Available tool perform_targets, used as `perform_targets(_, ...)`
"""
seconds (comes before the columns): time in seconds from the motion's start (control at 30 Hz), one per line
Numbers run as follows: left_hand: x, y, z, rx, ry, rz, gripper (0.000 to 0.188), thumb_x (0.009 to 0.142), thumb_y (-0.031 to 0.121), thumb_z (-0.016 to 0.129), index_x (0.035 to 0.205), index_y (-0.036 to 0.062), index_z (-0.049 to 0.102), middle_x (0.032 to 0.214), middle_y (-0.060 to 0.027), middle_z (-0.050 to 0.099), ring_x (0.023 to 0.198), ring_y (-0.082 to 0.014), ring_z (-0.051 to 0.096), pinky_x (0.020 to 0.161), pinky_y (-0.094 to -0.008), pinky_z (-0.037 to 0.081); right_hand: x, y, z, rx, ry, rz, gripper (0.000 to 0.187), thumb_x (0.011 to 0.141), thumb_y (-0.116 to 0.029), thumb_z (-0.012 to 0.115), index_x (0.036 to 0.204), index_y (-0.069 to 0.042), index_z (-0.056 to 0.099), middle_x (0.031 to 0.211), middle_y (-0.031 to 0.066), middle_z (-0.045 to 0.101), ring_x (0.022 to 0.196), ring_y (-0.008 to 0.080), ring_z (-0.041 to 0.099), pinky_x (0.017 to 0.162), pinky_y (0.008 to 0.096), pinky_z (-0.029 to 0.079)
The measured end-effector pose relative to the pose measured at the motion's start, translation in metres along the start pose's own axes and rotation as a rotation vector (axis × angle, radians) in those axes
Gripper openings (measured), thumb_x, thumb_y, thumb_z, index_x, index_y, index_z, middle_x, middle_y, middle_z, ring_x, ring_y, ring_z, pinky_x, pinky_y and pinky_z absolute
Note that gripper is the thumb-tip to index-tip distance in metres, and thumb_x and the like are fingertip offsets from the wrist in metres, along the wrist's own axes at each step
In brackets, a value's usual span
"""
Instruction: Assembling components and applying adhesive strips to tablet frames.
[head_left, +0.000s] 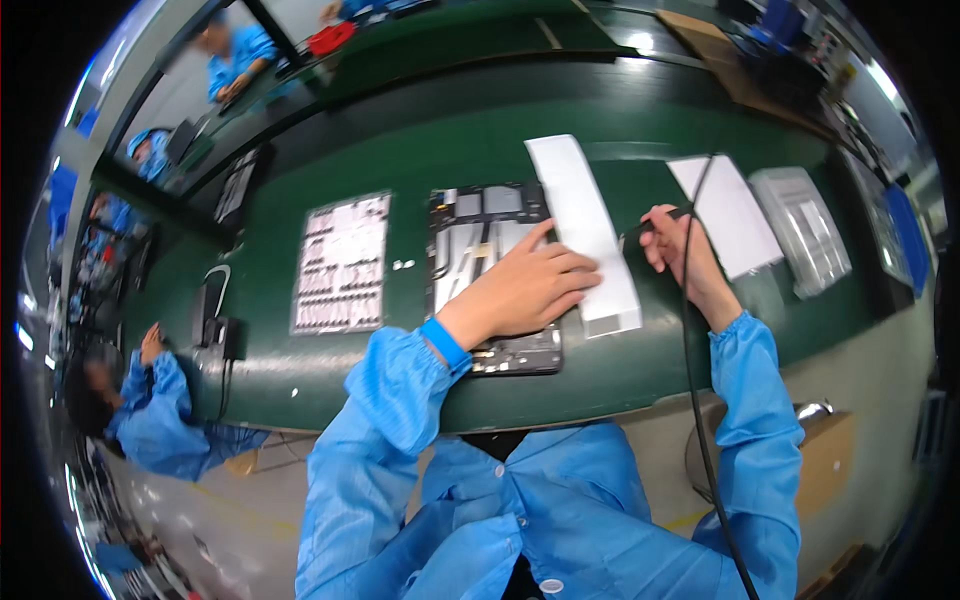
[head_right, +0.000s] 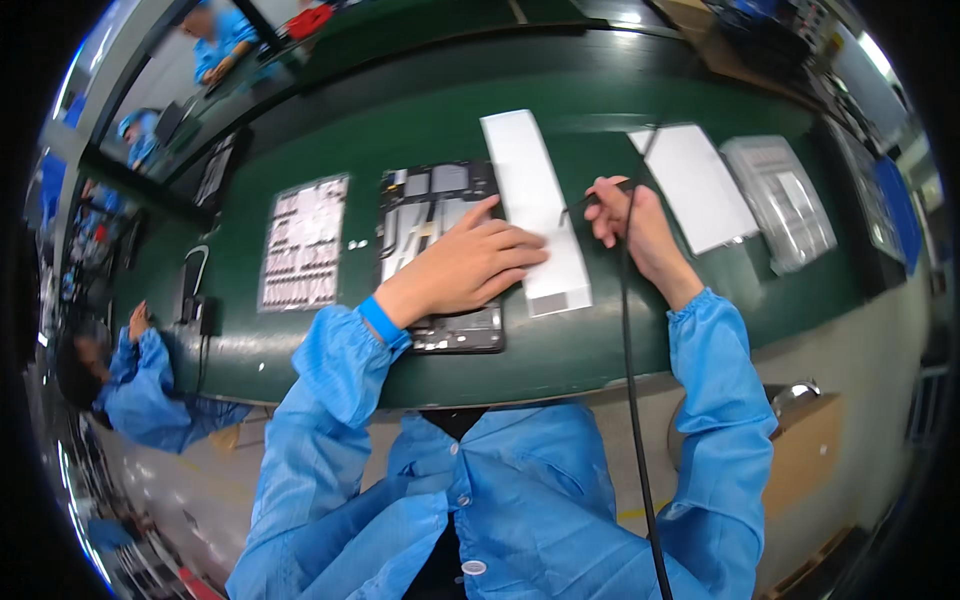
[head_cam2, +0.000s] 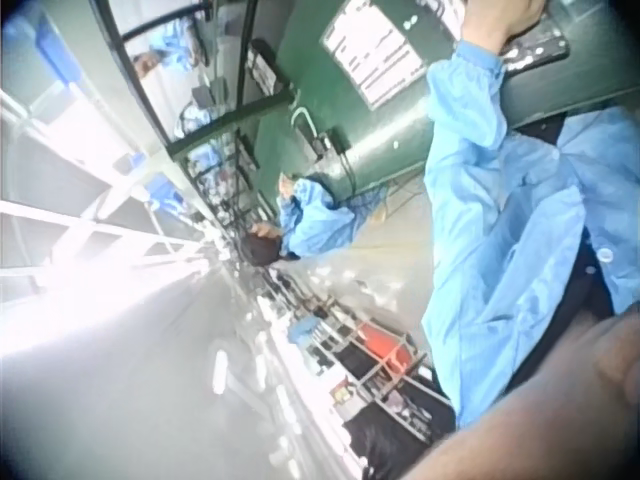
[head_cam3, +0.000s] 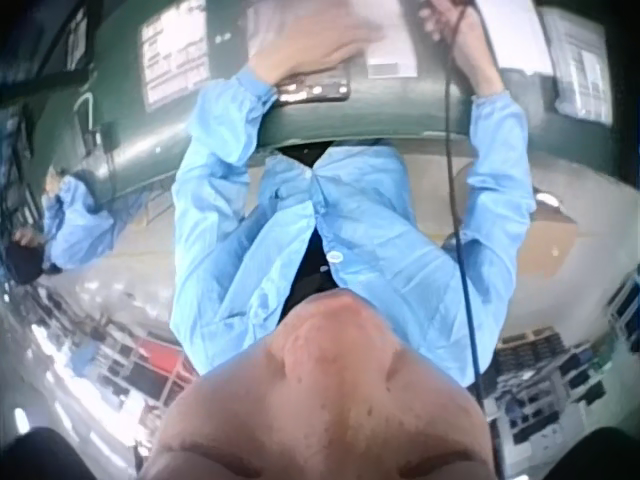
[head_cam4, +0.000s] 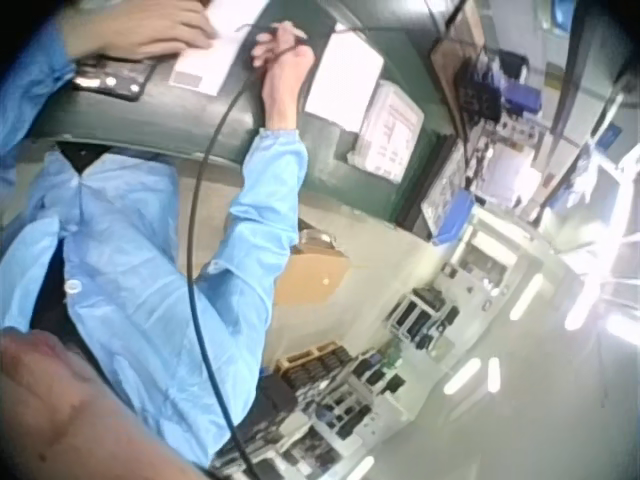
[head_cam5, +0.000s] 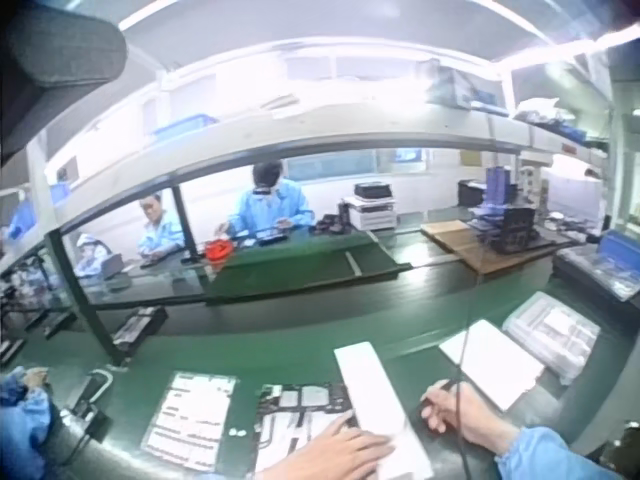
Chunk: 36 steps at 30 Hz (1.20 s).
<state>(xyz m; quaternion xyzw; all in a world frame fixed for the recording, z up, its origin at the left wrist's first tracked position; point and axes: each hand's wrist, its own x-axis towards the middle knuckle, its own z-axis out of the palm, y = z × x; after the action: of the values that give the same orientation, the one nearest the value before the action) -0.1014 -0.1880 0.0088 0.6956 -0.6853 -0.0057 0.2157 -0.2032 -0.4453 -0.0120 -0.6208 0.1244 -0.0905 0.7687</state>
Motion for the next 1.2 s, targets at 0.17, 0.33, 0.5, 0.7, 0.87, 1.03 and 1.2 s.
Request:
perform_targets(0.17, -0.032, -0.039, -0.066, 0.018, 0.368, -0.289, 0.036, 0.087, -0.001, 0.055, 0.122, 0.0024, 0.059, 0.126, -0.0163, 0.062, 0.117, -0.0377, 0.057, 0.105, -0.0447, 0.044, 0.037, -0.017, 0.036, -0.124, -0.005, -0.053, 0.033, 0.100, -0.036, 0.063, 0.097, -0.003, 0.066, 0.075, 0.0001, 0.062, 0.057, 0.0057, 0.051, 0.053, 0.0214, 0.041)
perform_targets(0.33, -0.083, -0.102, -0.029, -0.047, 0.542, -0.445, 0.037, 0.089, 0.001, 0.053, 0.126, 0.0015, 0.057, 0.125, -0.0190, 0.059, 0.115, -0.0395, 0.057, 0.100, -0.0436, 0.046, 0.088, -0.014, 0.108, -0.134, -0.143, -0.093, 0.035, 0.099, -0.037, 0.064, 0.097, -0.003, 0.066, 0.077, 0.0013, 0.063, 0.059, 0.0053, 0.054, 0.055, 0.0213, 0.045)
perform_targets(0.5, -0.085, -0.085, -0.042, -0.064, 0.403, -0.522, 0.037, 0.094, 0.008, 0.053, 0.130, 0.0011, 0.054, 0.123, -0.0169, 0.059, 0.114, -0.0366, 0.058, 0.095, -0.0417, 0.049, 0.113, 0.001, 0.156, -0.313, -0.276, -0.094, 0.033, 0.099, -0.038, 0.065, 0.093, -0.006, 0.062, 0.074, 0.0005, 0.063, 0.057, 0.0042, 0.057, 0.050, 0.0191, 0.046)
perform_targets(0.7, -0.103, -0.076, -0.040, -0.024, 0.478, -0.449, 0.040, 0.095, 0.013, 0.059, 0.133, 0.0022, 0.052, 0.134, -0.0163, 0.056, 0.118, -0.0377, 0.057, 0.099, -0.0422, 0.048, 0.113, 0.014, 0.169, -0.418, -0.291, -0.108, 0.032, 0.099, -0.035, 0.064, 0.091, -0.004, 0.062, 0.072, 0.0022, 0.066, 0.056, 0.0058, 0.062, 0.049, 0.0180, 0.047)
perform_targets(0.87, -0.109, -0.074, -0.040, -0.062, 0.438, -0.431, 0.040, 0.094, 0.014, 0.061, 0.132, 0.0027, 0.053, 0.137, -0.0172, 0.055, 0.123, -0.0380, 0.055, 0.102, -0.0426, 0.047, 0.112, 0.015, 0.168, -0.421, -0.270, -0.137, 0.036, 0.099, -0.038, 0.065, 0.092, -0.002, 0.065, 0.071, 0.0052, 0.069, 0.056, 0.0077, 0.064, 0.048, 0.0183, 0.049)
perform_targets(1.03, -0.108, -0.071, -0.037, 0.025, 0.459, -0.427, 0.032, 0.095, 0.012, 0.060, 0.126, 0.0037, 0.056, 0.135, -0.0154, 0.058, 0.122, -0.0372, 0.056, 0.102, -0.0413, 0.047, 0.113, 0.017, 0.169, -0.446, -0.259, -0.120, 0.036, 0.098, -0.037, 0.066, 0.091, -0.002, 0.066, 0.072, 0.0055, 0.069, 0.056, 0.0082, 0.065, 0.049, 0.0188, 0.050)
perform_targets(1.2, -0.105, -0.068, -0.043, 0.042, 0.453, -0.392, 0.026, 0.093, 0.010, 0.062, 0.119, 0.0038, 0.060, 0.130, -0.0131, 0.061, 0.119, -0.0357, 0.058, 0.098, -0.0407, 0.049, 0.112, 0.017, 0.167, -0.422, -0.279, -0.145, 0.035, 0.098, -0.036, 0.066, 0.092, -0.001, 0.066, 0.073, 0.0057, 0.069, 0.058, 0.0088, 0.065, 0.051, 0.0196, 0.050)
